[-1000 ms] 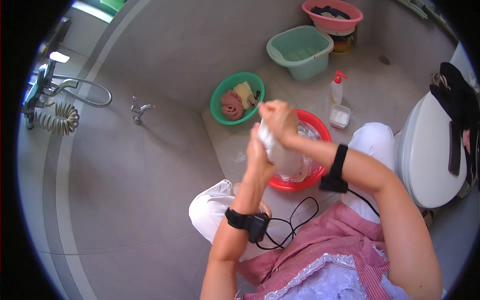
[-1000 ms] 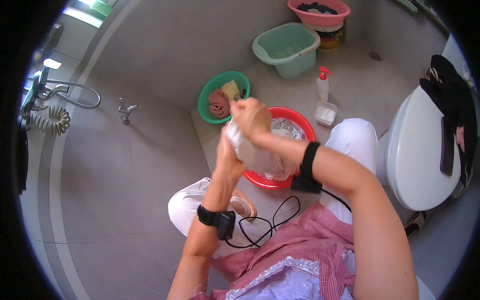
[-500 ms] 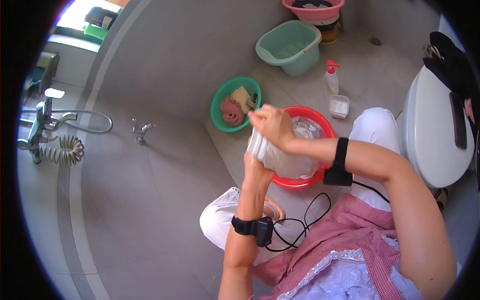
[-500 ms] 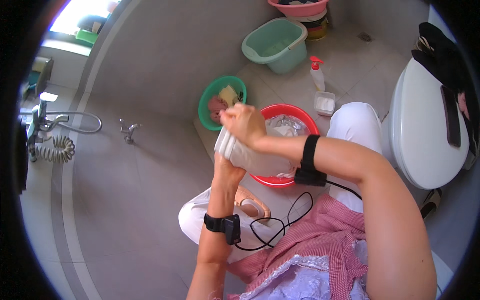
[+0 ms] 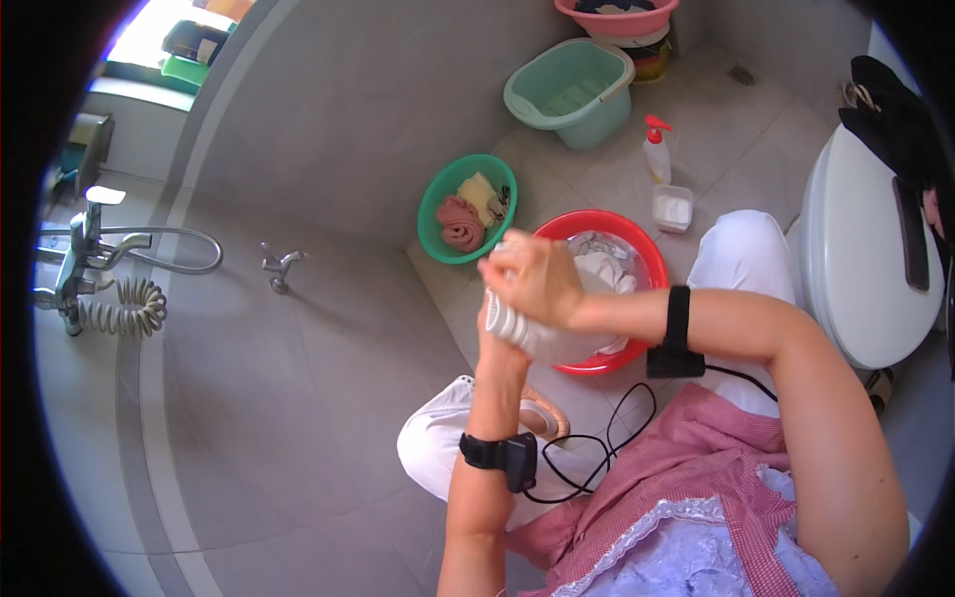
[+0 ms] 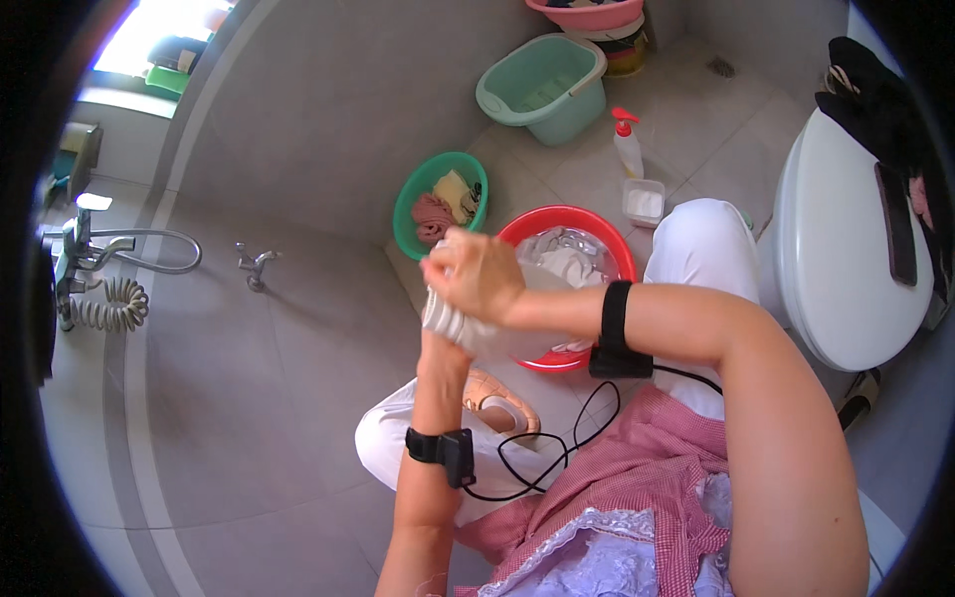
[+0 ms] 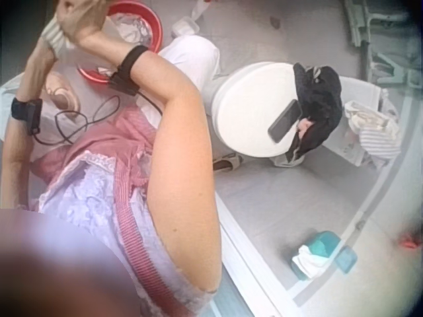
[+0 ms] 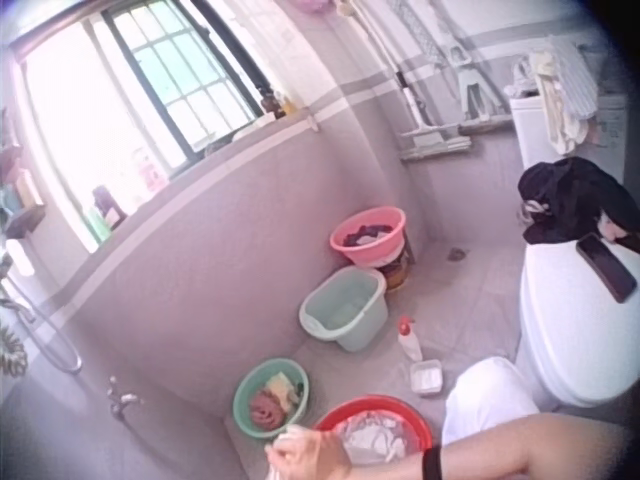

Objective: Hand washing a piece of white clothing in a basin.

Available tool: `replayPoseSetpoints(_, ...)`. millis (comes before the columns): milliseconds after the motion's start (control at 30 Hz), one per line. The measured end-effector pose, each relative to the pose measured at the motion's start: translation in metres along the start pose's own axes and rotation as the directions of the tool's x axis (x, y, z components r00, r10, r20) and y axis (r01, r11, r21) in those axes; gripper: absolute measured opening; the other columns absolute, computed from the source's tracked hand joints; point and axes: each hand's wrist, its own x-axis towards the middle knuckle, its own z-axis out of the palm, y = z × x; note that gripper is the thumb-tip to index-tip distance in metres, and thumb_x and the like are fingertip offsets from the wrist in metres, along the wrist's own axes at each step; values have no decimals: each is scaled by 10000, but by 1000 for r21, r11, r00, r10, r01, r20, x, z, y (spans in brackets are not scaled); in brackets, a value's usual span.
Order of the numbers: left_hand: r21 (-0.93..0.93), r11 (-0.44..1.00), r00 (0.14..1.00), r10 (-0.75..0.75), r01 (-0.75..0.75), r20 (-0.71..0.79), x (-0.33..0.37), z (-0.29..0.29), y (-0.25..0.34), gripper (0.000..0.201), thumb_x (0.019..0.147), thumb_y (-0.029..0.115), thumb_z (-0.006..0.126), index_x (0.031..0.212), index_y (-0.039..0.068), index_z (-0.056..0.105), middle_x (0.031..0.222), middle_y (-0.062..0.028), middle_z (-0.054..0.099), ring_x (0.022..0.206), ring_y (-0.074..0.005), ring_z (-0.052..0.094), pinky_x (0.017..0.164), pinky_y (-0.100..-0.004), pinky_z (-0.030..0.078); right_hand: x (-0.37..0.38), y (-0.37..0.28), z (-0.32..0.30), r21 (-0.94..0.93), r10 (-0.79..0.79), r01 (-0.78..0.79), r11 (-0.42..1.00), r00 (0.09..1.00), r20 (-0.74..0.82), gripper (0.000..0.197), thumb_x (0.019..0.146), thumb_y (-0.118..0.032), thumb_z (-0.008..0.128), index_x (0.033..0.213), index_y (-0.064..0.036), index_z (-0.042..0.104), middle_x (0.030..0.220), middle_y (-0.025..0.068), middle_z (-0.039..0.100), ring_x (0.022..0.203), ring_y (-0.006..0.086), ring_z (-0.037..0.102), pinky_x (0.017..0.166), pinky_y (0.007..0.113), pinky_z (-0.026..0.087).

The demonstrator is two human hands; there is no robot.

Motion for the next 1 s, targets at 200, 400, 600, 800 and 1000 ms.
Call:
replayPoseSetpoints(200, -89, 995, 671, 43, 35, 740, 42, -65, 15, 427, 988, 485, 460, 1150, 103, 562, 1080, -33, 619, 991, -158, 606, 865, -357, 516, -24, -23, -3, 267, -354, 309, 913, 925, 141, 215, 821, -239, 642, 672, -83, 647, 729, 109, 599, 628, 306, 613, 535, 420, 474)
replayPoseSetpoints(400, -35, 999, 998, 35, -37, -55, 2, 10, -3, 314, 991, 398, 459, 1167, 155, 549, 1103, -26, 600, 1052, -182, 584, 919, -326, 484, 16, 6, -3, -27, 9, -9, 1000, 1000, 0, 231, 831, -237, 641, 655, -88, 636, 732, 93, 589, 623, 302, 603, 559, 421, 485)
replayPoseSetpoints(600, -154, 984, 641, 172, -84, 748, 39, -64, -2, 281, 978, 339, 421, 1144, 149, 545, 1076, -15, 583, 1054, -185, 574, 916, -355, 482, -27, -25, -11, 236, -379, 335, 912, 909, 175, 254, 844, -243, 626, 653, -76, 636, 690, 115, 562, 620, 318, 586, 542, 435, 460)
replayPoseSetpoints(800, 25, 998, 998, 56, -55, -16, 16, 5, -1, 287, 1000, 329, 414, 1176, 149, 551, 1142, -49, 603, 1060, -199, 589, 906, -365, 492, 23, 16, -2, -47, -43, 39, 998, 996, -75, 264, 836, -243, 628, 622, -89, 622, 686, 89, 563, 600, 292, 584, 518, 421, 456)
replayPoseSetpoints(1000, 96, 885, 775, 342, -456, 531, 17, -54, -7, 407, 982, 409, 440, 1247, 114, 532, 1181, -62, 595, 1112, -205, 575, 929, -375, 490, -32, -33, -18, 157, -330, 298, 942, 908, 259, 294, 824, -297, 618, 615, -92, 644, 724, 118, 605, 657, 321, 630, 567, 442, 499)
